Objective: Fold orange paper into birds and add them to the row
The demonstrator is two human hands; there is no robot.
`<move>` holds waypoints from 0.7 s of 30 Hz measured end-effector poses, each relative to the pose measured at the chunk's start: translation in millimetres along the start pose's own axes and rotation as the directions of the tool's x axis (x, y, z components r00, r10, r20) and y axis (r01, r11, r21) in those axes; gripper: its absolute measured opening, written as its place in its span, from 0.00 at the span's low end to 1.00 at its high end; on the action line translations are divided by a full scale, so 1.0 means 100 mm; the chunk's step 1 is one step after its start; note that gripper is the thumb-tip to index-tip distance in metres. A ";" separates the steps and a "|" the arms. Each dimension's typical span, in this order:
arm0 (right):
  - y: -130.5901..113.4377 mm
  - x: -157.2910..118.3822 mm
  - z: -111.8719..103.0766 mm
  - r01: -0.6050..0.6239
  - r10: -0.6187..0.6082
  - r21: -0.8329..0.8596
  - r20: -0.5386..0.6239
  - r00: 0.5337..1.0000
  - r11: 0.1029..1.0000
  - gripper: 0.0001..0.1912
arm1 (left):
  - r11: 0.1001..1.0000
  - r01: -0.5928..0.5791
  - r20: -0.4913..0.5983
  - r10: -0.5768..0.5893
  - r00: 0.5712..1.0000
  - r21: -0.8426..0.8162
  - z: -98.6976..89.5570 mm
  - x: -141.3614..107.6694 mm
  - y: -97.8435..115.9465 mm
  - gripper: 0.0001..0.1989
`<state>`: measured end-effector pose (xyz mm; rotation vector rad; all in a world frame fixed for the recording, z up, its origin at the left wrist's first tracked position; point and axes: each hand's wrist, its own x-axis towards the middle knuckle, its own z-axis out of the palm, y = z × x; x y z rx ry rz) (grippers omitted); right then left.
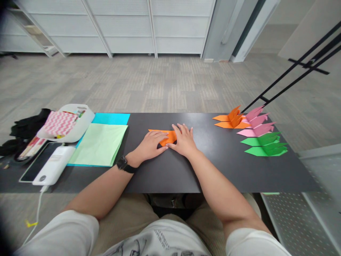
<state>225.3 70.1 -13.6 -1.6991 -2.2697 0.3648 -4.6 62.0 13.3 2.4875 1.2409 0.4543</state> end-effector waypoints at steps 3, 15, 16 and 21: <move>0.01 0.01 0.00 -0.039 0.040 -0.012 0.018 0.999 0.999 0.54 | 1.000 -0.002 0.000 0.002 1.000 -0.002 0.01 0.00 -0.02 0.24; 0.14 0.09 -0.09 -0.156 0.156 0.001 -0.001 0.988 0.988 0.53 | 1.000 -0.008 0.016 0.008 1.000 -0.009 0.02 -0.01 -0.04 0.26; 0.16 0.09 -0.09 -0.158 0.158 0.006 -0.002 0.987 0.987 0.53 | 1.000 -0.009 0.018 0.009 1.000 -0.009 0.02 -0.01 -0.03 0.26; 0.28 0.13 -0.09 -0.186 0.186 0.020 -0.034 0.982 0.982 0.54 | 1.000 0.005 0.033 -0.005 0.999 -0.007 0.00 0.00 -0.01 0.26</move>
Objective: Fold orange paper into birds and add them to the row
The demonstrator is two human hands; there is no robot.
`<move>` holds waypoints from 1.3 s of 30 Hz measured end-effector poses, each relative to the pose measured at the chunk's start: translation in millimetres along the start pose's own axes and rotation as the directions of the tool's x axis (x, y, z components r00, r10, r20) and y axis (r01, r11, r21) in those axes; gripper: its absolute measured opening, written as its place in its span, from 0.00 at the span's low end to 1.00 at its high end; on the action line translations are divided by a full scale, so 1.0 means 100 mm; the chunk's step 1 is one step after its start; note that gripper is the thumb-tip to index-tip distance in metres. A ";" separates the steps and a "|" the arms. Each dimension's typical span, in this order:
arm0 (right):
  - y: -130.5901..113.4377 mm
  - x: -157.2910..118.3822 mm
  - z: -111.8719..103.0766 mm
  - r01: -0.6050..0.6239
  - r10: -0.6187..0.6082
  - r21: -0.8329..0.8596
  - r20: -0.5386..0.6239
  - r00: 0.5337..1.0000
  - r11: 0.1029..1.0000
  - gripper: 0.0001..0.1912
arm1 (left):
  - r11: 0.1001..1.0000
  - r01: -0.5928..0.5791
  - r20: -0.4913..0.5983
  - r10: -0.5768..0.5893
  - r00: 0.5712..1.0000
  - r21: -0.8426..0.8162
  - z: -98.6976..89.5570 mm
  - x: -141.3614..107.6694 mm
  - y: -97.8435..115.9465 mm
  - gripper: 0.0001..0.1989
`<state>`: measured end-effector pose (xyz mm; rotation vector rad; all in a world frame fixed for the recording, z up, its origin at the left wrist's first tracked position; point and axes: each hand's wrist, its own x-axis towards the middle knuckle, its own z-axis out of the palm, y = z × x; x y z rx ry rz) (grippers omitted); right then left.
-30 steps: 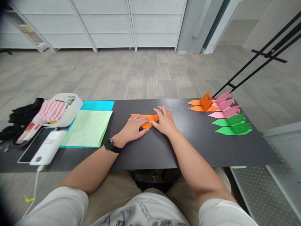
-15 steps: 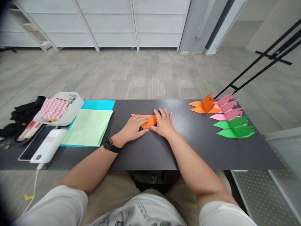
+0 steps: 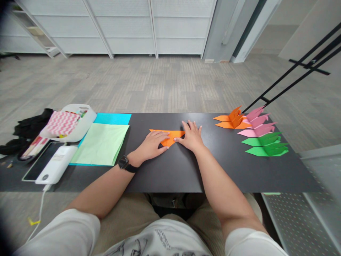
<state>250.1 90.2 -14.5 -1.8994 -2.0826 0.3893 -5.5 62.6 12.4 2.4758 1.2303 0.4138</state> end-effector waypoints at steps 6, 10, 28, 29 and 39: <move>0.14 0.07 -0.04 -0.037 0.037 -0.004 -0.025 0.999 0.999 0.53 | 1.000 -0.003 -0.004 0.003 1.000 -0.002 0.00 0.00 -0.01 0.25; 0.30 0.13 -0.10 -0.095 0.094 -0.015 -0.057 0.994 0.995 0.49 | 1.000 -0.011 0.007 0.011 1.000 -0.006 -0.02 0.00 0.01 0.24; 0.49 0.23 -0.07 -0.190 0.207 0.110 -0.179 0.962 0.976 0.39 | 1.000 -0.015 -0.005 0.015 1.000 -0.009 0.00 -0.01 -0.01 0.23; 0.48 0.22 -0.07 -0.184 0.196 0.088 -0.166 0.966 0.979 0.42 | 1.000 -0.017 -0.009 0.017 1.000 -0.006 0.01 -0.01 -0.02 0.23; 0.49 0.21 -0.04 -0.184 0.192 0.059 -0.153 0.970 0.981 0.37 | 0.999 -0.032 0.011 0.033 0.999 -0.041 -0.01 -0.02 -0.05 0.26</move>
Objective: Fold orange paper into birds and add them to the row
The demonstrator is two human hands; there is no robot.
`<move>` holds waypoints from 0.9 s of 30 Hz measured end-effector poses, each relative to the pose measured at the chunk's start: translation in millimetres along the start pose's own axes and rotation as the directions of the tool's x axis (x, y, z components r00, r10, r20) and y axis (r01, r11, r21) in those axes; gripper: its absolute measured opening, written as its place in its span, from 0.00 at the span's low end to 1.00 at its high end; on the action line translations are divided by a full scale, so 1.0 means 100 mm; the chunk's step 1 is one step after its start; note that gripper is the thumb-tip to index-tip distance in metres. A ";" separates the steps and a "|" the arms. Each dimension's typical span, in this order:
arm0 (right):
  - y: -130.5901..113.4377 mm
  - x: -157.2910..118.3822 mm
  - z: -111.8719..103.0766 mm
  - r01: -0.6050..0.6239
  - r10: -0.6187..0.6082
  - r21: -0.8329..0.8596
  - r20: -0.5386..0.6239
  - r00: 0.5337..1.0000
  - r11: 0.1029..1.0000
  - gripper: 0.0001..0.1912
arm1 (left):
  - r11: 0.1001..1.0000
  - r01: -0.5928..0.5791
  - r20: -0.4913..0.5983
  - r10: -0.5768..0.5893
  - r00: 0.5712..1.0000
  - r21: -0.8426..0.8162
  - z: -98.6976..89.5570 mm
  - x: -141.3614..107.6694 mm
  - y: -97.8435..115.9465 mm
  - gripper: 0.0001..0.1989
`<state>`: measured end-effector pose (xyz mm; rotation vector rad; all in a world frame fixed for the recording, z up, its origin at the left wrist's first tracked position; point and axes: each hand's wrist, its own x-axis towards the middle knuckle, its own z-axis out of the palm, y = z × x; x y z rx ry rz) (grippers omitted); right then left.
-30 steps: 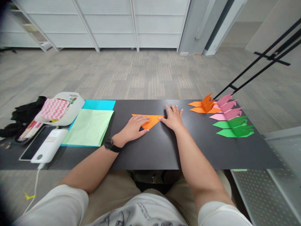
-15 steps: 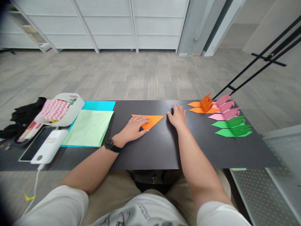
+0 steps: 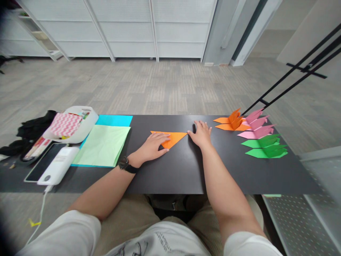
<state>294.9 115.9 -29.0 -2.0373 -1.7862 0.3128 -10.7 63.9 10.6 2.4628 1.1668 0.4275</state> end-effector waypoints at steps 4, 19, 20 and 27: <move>-0.06 -0.02 -0.08 0.022 -0.017 0.066 -0.069 0.997 0.998 0.30 | 1.000 -0.018 -0.004 0.018 1.000 -0.016 -0.01 -0.01 0.00 0.26; -0.40 -0.25 -0.06 0.325 -0.337 0.128 0.086 0.937 0.937 0.10 | 0.997 -0.082 0.010 0.082 0.997 -0.006 -0.03 0.00 0.05 0.21; -0.40 -0.24 -0.06 0.307 -0.322 0.156 0.082 0.943 0.939 0.09 | 0.996 -0.089 0.004 0.089 0.996 -0.003 -0.03 0.00 0.05 0.20; -0.42 -0.20 -0.14 0.236 -0.235 0.450 -0.059 0.970 0.862 0.07 | 0.982 -0.027 -0.508 -0.072 0.858 -0.185 -0.03 0.03 0.04 0.33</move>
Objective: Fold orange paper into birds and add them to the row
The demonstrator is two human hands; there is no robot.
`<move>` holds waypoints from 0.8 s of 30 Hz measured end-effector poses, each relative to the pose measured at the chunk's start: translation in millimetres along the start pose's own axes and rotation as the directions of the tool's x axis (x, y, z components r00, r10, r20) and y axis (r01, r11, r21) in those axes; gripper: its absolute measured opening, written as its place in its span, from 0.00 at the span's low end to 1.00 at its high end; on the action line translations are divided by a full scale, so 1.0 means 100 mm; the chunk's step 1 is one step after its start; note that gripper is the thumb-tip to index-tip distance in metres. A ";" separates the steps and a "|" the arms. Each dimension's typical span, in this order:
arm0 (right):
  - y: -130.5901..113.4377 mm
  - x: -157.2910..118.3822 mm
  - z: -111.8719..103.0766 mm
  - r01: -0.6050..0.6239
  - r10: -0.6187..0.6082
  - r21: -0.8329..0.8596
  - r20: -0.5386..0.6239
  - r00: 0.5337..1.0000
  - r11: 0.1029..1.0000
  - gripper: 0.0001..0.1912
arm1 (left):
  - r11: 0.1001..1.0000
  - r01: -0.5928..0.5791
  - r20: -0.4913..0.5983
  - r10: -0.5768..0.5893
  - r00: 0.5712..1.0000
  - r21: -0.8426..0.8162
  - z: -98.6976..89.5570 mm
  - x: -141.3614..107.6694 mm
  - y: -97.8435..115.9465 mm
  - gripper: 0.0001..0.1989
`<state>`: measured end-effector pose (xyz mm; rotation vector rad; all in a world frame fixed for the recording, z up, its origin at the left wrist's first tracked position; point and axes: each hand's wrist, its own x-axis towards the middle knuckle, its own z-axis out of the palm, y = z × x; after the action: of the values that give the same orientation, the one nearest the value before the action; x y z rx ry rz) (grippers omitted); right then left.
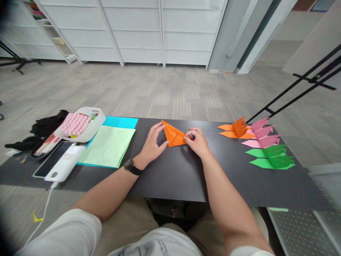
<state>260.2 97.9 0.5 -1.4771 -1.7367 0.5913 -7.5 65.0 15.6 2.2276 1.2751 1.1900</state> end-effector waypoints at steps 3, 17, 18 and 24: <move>-0.07 -0.01 -0.04 0.079 -0.067 0.123 -0.097 0.993 0.989 0.09 | 0.991 0.078 -0.186 -0.098 0.978 -0.112 0.06 0.01 -0.08 0.46; -0.18 -0.08 -0.02 0.249 -0.220 0.304 -0.125 0.967 0.920 0.06 | 0.993 0.031 -0.125 -0.045 0.991 -0.117 0.02 0.06 -0.10 0.04; -0.18 -0.08 -0.02 0.268 -0.237 0.310 -0.134 0.962 0.912 0.06 | 0.994 0.022 -0.143 -0.037 0.989 -0.104 0.02 0.06 -0.10 0.03; -0.26 -0.11 -0.13 0.366 -0.322 0.201 -0.221 0.921 0.908 0.08 | 0.999 -0.015 -0.148 0.010 0.989 -0.029 0.01 0.06 -0.10 0.01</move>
<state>255.2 80.1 25.0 -0.9912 -1.6648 0.4425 -11.3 75.8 12.0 2.1637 1.2900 1.3926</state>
